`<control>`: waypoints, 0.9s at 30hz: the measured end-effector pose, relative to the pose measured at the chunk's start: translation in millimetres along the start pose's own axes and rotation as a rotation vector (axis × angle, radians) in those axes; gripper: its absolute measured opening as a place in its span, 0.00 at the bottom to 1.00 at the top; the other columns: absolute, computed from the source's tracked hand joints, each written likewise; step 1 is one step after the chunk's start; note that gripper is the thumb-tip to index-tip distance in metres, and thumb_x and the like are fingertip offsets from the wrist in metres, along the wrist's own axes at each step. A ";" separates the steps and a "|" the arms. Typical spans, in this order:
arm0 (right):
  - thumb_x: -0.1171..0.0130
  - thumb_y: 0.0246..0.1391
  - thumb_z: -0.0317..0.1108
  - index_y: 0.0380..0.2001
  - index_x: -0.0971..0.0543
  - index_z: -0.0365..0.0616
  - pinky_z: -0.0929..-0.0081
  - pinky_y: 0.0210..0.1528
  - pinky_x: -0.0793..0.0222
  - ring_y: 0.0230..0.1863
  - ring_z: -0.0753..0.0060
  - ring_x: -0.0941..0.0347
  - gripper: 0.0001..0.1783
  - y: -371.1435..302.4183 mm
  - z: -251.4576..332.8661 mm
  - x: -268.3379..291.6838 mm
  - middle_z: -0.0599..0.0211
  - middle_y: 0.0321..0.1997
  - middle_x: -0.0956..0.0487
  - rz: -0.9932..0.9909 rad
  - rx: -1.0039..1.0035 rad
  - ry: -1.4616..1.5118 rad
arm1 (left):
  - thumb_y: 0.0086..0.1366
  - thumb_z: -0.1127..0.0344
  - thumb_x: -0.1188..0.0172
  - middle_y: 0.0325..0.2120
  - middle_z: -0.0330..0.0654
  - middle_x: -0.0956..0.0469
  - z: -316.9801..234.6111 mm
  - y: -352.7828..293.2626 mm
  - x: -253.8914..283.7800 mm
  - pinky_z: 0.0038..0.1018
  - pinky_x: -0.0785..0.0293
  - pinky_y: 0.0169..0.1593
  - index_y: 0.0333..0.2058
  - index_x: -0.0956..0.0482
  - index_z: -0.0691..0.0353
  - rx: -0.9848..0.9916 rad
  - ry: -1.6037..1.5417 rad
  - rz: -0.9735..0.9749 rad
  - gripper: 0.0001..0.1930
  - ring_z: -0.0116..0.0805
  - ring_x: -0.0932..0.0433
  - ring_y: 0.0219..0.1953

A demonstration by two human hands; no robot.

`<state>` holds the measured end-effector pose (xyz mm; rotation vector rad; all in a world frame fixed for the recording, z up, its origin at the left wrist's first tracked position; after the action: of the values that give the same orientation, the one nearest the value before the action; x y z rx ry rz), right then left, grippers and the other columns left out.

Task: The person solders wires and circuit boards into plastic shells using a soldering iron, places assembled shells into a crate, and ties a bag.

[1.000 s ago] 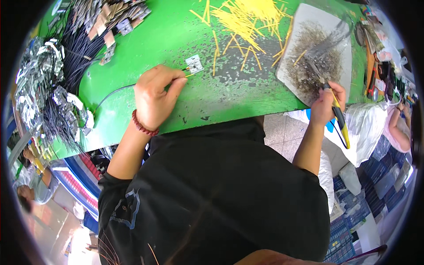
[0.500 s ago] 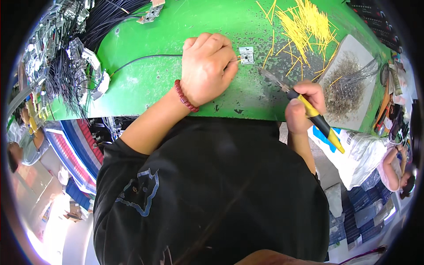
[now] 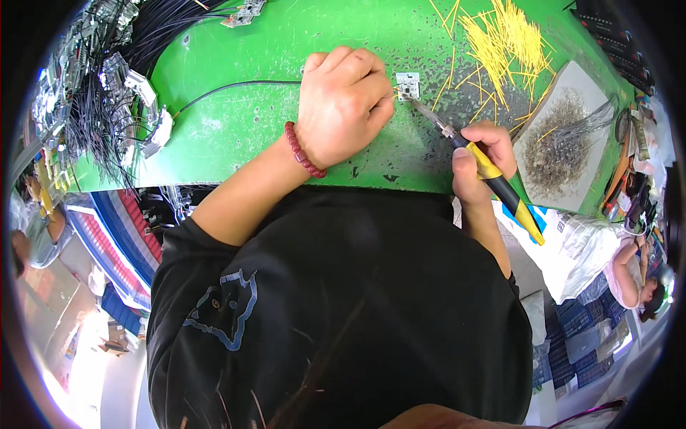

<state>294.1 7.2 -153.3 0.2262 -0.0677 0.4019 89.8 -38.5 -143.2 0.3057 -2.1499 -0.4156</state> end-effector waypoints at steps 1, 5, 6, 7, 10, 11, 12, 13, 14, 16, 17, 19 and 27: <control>0.35 0.45 0.33 0.32 0.26 0.39 0.84 0.23 0.46 0.21 0.84 0.40 0.13 0.3 0.2 -0.7 0.72 0.23 0.30 0.009 0.015 -0.013 | 0.44 0.70 0.36 0.28 0.32 0.26 0.0 0.0 0.1 0.32 0.38 0.36 0.19 0.25 0.54 0.000 0.000 0.000 0.05 0.33 0.28 0.32; 0.35 0.46 0.34 0.32 0.26 0.39 0.83 0.24 0.44 0.23 0.82 0.38 0.14 0.0 0.2 0.0 0.69 0.25 0.28 0.045 0.003 -0.051 | 0.43 0.72 0.34 0.27 0.32 0.26 -0.3 0.1 1.2 0.31 0.38 0.35 0.18 0.25 0.55 -0.008 -0.006 -0.009 0.07 0.34 0.28 0.31; 0.35 0.46 0.34 0.32 0.26 0.39 0.83 0.24 0.44 0.23 0.82 0.38 0.14 -1.0 0.8 0.1 0.69 0.25 0.28 0.044 0.002 -0.050 | 0.43 0.72 0.34 0.27 0.32 0.26 -0.5 0.0 1.2 0.31 0.38 0.35 0.18 0.25 0.54 -0.009 -0.003 -0.007 0.07 0.34 0.28 0.31; 0.34 0.47 0.35 0.33 0.26 0.39 0.82 0.26 0.43 0.24 0.81 0.37 0.15 -1.3 4.0 2.2 0.68 0.26 0.28 -0.002 0.055 -0.003 | 0.43 0.72 0.34 0.27 0.32 0.26 -0.3 0.3 1.2 0.31 0.38 0.35 0.18 0.25 0.54 -0.009 -0.002 -0.007 0.07 0.34 0.28 0.31; 0.34 0.48 0.39 0.35 0.28 0.38 0.80 0.32 0.40 0.30 0.77 0.35 0.18 -7.3 10.7 17.3 0.64 0.31 0.28 -0.090 0.101 0.114 | 0.43 0.70 0.36 0.28 0.32 0.26 -1.1 0.6 0.1 0.32 0.37 0.36 0.18 0.25 0.53 -0.006 0.009 -0.002 0.05 0.32 0.28 0.31; 0.34 0.49 0.39 0.35 0.28 0.38 0.80 0.33 0.40 0.31 0.77 0.35 0.18 -8.9 13.4 23.1 0.64 0.31 0.28 -0.111 0.112 0.135 | 0.43 0.70 0.36 0.28 0.32 0.25 -2.1 1.2 0.4 0.32 0.37 0.36 0.18 0.25 0.53 -0.007 0.021 -0.007 0.05 0.32 0.28 0.32; 0.34 0.47 0.47 0.31 0.29 0.37 0.76 0.32 0.42 0.28 0.72 0.36 0.23 -11.4 19.6 30.1 0.61 0.27 0.29 -0.194 0.083 0.019 | 0.43 0.70 0.36 0.28 0.32 0.25 -3.4 2.0 0.5 0.32 0.37 0.36 0.18 0.25 0.53 -0.009 0.033 -0.011 0.05 0.32 0.28 0.32; 0.34 0.47 0.47 0.31 0.29 0.37 0.76 0.32 0.42 0.28 0.72 0.36 0.23 -14.5 21.4 38.2 0.61 0.26 0.29 -0.211 0.089 -0.010 | 0.43 0.70 0.36 0.28 0.32 0.25 -3.9 2.0 -0.1 0.32 0.37 0.36 0.18 0.25 0.53 -0.020 0.034 -0.007 0.05 0.32 0.28 0.32; 0.34 0.47 0.47 0.31 0.29 0.37 0.76 0.32 0.42 0.27 0.72 0.36 0.23 -17.1 22.3 48.2 0.61 0.26 0.30 -0.230 0.095 -0.040 | 0.43 0.70 0.35 0.28 0.32 0.25 -4.0 2.1 -0.2 0.32 0.37 0.37 0.18 0.24 0.53 -0.020 0.043 -0.009 0.06 0.32 0.27 0.32; 0.35 0.47 0.45 0.31 0.29 0.37 0.76 0.31 0.42 0.27 0.73 0.36 0.22 -23.1 27.9 66.3 0.61 0.25 0.30 -0.282 0.112 -0.083 | 0.43 0.70 0.34 0.28 0.31 0.25 -7.1 6.1 2.0 0.31 0.37 0.37 0.18 0.24 0.53 -0.020 0.034 0.000 0.06 0.33 0.27 0.33; 0.36 0.47 0.44 0.31 0.29 0.37 0.76 0.32 0.42 0.27 0.73 0.36 0.21 -27.0 29.4 78.0 0.60 0.25 0.30 -0.303 0.107 -0.098 | 0.42 0.70 0.33 0.28 0.32 0.24 -9.2 8.9 3.5 0.31 0.37 0.37 0.19 0.23 0.53 -0.018 0.029 0.015 0.07 0.33 0.26 0.33; 0.40 0.45 0.36 0.31 0.30 0.35 0.77 0.33 0.42 0.28 0.73 0.36 0.15 -37.2 27.3 101.4 0.60 0.27 0.30 -0.400 0.149 -0.086 | 0.41 0.70 0.31 0.29 0.33 0.24 -17.8 18.6 6.6 0.32 0.36 0.38 0.20 0.22 0.54 -0.034 0.029 0.056 0.07 0.35 0.26 0.35; 0.54 0.42 0.22 0.32 0.30 0.34 0.85 0.24 0.47 0.21 0.83 0.44 0.10 -56.9 28.1 174.5 0.66 0.26 0.32 -0.741 0.176 0.114 | 0.50 0.65 0.34 0.30 0.40 0.26 -112.9 82.9 -70.5 0.37 0.27 0.34 0.25 0.25 0.57 -0.300 -0.182 0.306 0.08 0.44 0.23 0.32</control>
<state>476.3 16.0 -118.5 0.3815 0.1635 -0.3197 217.2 42.5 -100.8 -0.2362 -2.2232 -0.5958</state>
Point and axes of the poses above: each hand's wrist, its own y-axis towards the middle knuckle, its own x-axis out of the back of the hand, z = x × y, the point moved 4 cm from there along y, towards the middle knuckle
